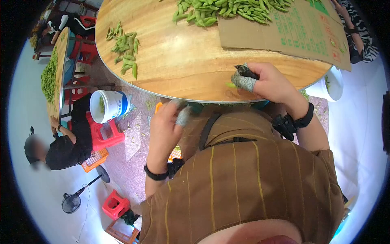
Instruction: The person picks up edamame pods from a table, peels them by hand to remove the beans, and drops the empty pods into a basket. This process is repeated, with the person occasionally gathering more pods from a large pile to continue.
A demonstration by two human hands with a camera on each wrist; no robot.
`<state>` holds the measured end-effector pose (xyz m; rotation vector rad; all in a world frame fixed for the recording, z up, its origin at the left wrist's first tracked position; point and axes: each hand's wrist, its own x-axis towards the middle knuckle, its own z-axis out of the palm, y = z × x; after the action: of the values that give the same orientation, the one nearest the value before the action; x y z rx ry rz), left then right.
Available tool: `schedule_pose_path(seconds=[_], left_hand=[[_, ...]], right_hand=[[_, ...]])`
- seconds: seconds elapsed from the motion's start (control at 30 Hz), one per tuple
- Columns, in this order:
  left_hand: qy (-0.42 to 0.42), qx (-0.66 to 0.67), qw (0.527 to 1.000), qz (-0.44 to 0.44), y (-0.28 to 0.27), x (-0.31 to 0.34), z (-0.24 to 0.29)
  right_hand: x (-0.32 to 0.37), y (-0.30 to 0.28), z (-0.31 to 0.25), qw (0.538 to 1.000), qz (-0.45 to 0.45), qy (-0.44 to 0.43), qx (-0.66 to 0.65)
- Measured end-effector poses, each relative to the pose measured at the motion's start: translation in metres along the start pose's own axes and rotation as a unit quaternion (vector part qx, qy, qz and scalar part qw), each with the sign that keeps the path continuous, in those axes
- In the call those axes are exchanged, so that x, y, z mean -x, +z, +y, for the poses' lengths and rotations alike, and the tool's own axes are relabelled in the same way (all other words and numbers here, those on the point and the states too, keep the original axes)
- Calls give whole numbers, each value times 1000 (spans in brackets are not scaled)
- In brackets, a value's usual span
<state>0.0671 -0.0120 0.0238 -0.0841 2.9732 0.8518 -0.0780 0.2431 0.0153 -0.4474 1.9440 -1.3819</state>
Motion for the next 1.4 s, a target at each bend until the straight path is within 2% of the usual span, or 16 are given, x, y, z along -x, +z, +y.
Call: schedule_pose_path(seconds=[0.1,0.17,0.3,0.37,0.57,0.8,0.87,1.0,1.07,1.1,1.17,1.2,1.23,1.3,1.37,1.4], left_hand=[[64,189,979,29,11,-35,40],[122,204,963,-128,11,-50,55],[149,266,927,-219,37,-60,45],[8,426,879,-213,40,-61,49],[-88,541,825,-136,42,-62,50],[-53,480,870,-106,54,-62,44],[178,164,969,54,57,-65,41],[234,70,967,68,53,-69,36],[-50,503,850,-150,47,-68,43],[-46,502,851,-150,48,-70,39],[-97,769,565,-282,55,-73,26],[-103,789,530,-292,56,-74,27],[-99,789,531,-293,56,-75,29],[-96,588,774,-217,51,-75,38],[-67,508,844,-156,46,-72,50],[50,320,944,-67,45,-71,50]], right_hand=[[14,5,-13,999,-28,28,10],[18,7,-1,994,-40,-103,-12],[30,5,-12,998,-4,-59,-22],[29,11,-1,997,26,-60,-33],[36,19,0,997,16,-9,-68],[23,29,21,990,50,-120,-58],[23,29,22,987,62,-142,-52],[23,23,6,965,-9,28,-260],[23,20,4,943,-29,45,-328],[25,18,2,931,-47,58,-357],[27,17,1,918,-65,70,-385],[27,18,3,920,-59,63,-381],[27,17,4,923,-53,55,-377],[27,18,5,945,-35,51,-321],[28,20,4,963,-16,45,-264],[29,21,2,974,-11,39,-224]])
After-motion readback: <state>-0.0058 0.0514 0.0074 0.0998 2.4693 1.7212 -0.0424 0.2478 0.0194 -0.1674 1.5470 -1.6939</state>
